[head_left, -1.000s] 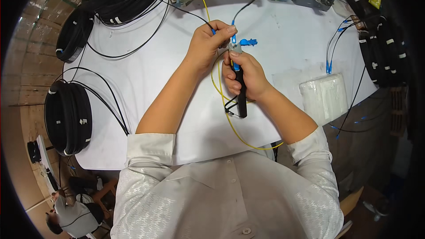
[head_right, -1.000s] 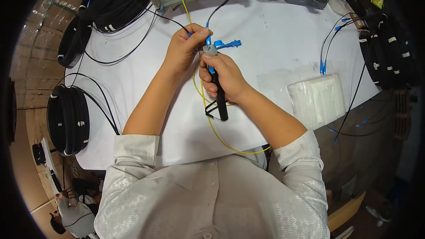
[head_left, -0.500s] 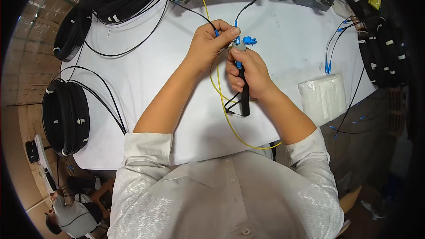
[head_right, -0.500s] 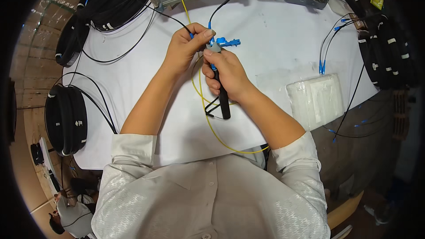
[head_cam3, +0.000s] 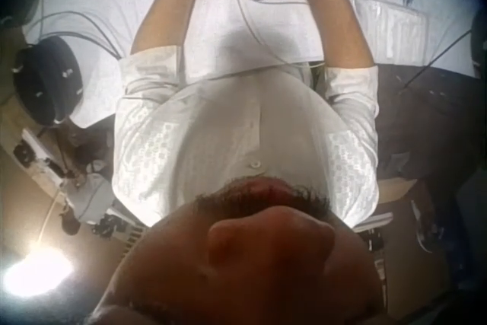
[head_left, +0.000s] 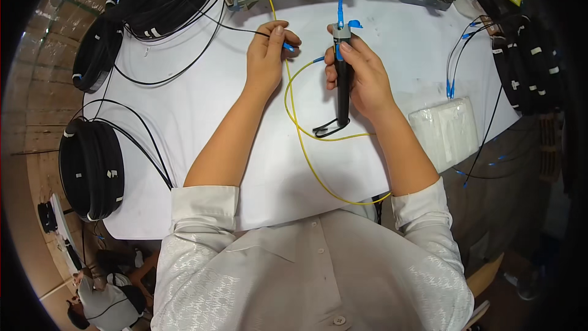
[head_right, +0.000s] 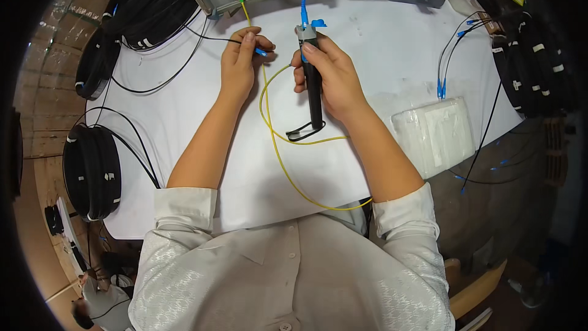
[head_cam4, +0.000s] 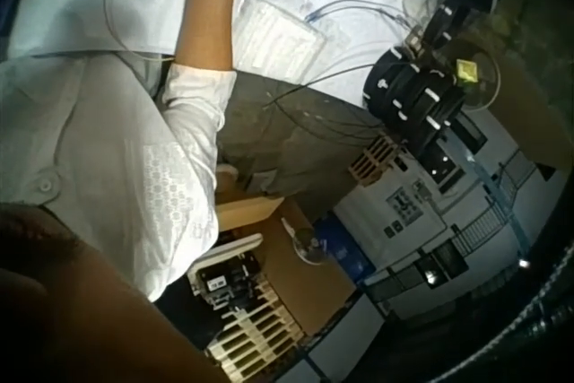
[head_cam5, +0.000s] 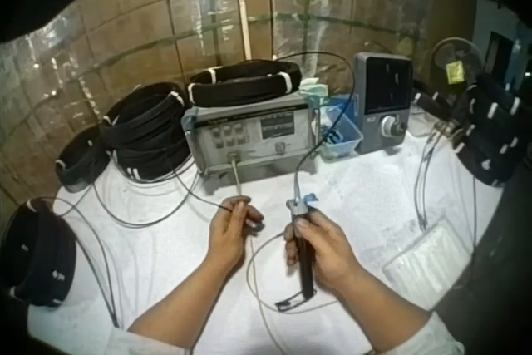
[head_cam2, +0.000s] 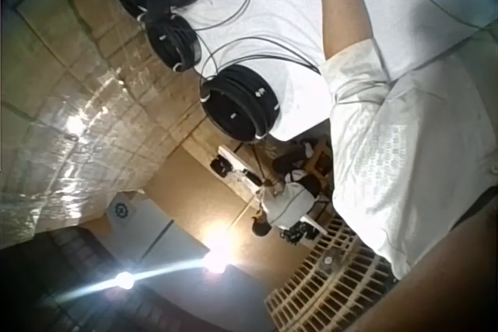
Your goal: Connecting and testing fiber optic cables using electronic measurement equipment and a cleaning tool.
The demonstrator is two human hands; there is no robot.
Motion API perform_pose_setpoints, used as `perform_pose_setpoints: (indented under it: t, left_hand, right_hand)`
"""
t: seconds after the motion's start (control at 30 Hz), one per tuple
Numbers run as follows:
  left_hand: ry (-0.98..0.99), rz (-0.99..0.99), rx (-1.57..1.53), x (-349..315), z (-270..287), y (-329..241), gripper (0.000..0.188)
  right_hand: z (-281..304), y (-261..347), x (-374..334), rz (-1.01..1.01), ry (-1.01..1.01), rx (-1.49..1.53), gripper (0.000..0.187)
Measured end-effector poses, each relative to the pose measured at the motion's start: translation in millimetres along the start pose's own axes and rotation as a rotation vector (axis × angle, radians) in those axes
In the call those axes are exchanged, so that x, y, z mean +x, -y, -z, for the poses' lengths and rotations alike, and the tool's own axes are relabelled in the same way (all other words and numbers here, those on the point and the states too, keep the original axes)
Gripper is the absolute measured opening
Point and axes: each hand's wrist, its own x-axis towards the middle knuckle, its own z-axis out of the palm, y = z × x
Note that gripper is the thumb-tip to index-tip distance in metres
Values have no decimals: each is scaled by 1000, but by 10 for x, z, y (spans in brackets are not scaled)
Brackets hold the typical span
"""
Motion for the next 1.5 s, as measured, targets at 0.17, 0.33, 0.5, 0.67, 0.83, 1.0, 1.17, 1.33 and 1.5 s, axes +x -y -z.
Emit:
perform_pose_setpoints:
  t: [0.17,0.33,0.5,0.67,0.83,1.0,1.17,1.33,1.5]
  left_hand:
    - [-48,-153,59,43,78,43,22]
    - [-169,-182,111,62,105,30,18]
    - [-206,-61,-135,130,187,6,24]
    - [-143,-80,-130,141,203,32,27]
    - [-116,-173,113,61,95,5,32]
    - [-21,-174,371,-8,40,-44,35]
    - [-39,-251,418,24,69,-9,37]
    - [-16,-111,253,18,79,8,36]
    - [-6,-170,299,12,53,-10,35]
  right_hand:
    - [146,-67,49,5,21,-8,34]
    - [118,-11,12,181,27,-124,51]
    - [114,-41,15,181,40,-154,32]
    - [115,-53,20,219,64,-185,32]
    - [138,-63,21,212,45,-187,35]
    - [137,-64,19,210,33,-202,35]
    - [137,-75,28,218,44,-190,31]
    - [111,-57,21,192,27,-182,24]
    - [129,-36,13,195,42,-139,23]
